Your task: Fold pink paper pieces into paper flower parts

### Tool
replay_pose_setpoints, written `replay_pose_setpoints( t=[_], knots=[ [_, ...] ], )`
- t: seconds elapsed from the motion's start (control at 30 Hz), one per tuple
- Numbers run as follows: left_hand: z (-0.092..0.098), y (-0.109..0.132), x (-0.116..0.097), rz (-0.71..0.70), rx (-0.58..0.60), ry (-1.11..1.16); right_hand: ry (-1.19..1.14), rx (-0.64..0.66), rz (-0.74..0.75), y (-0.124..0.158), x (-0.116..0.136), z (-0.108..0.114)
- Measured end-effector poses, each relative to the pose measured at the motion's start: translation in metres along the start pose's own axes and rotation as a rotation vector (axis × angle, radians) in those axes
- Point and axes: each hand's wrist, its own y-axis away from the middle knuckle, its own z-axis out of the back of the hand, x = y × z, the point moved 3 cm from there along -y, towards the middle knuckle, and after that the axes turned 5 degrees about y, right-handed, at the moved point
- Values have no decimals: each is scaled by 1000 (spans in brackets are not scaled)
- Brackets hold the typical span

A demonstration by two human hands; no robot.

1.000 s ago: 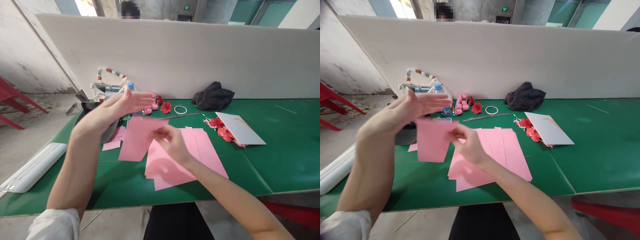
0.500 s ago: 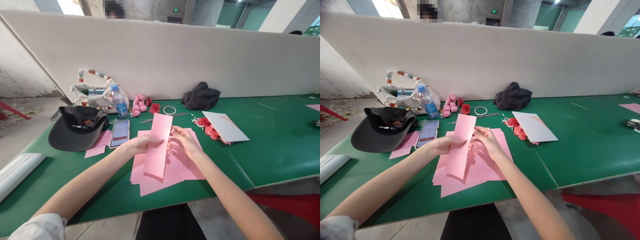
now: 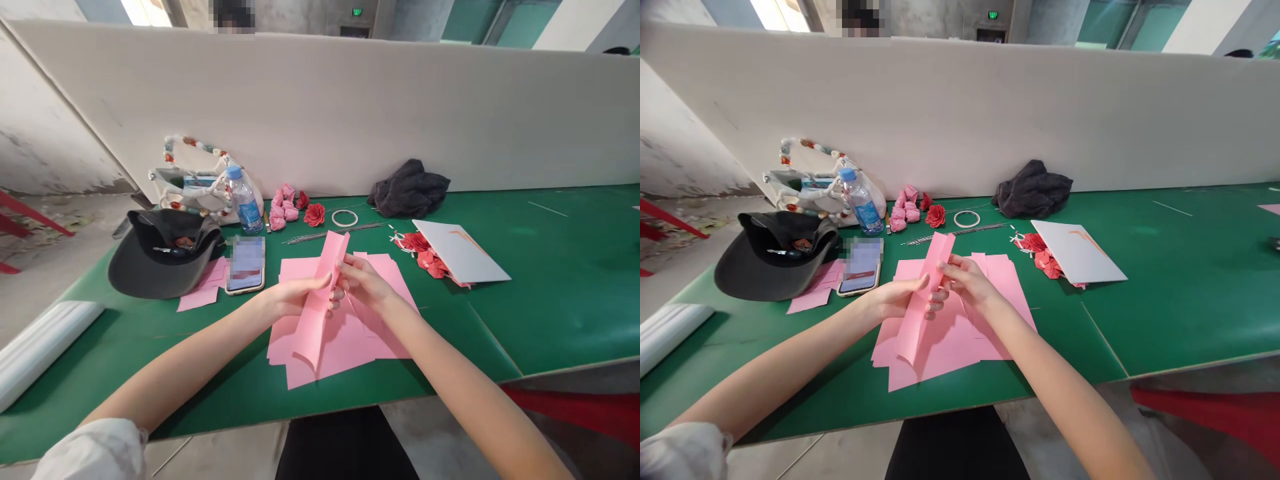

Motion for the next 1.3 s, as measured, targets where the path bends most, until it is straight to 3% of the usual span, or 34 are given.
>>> replay_pose_setpoints(
  t=[0.07,0.17,0.4,0.7,0.9,1.07,1.3],
  knots=[
    [-3,1,0,-4,11,-55,21,-54,18,0,2,-2],
    [-8,1,0,-3,-63,-155,64,-118,40,0,6,-3],
    [-13,-1,0,-234,-303,-403,190,-319,168,0,17,4],
    [-1,-9,9,-282,-255,-429,199,-358,174,2,16,11],
    [-2,-10,10,-311,-221,-441,172,-345,200,2,17,12],
    [-6,-12,15,-313,-207,-475,178,-416,168,2,20,18],
    [-15,-6,20,-637,-339,-509,177,-465,191,4,25,23]
  ],
)
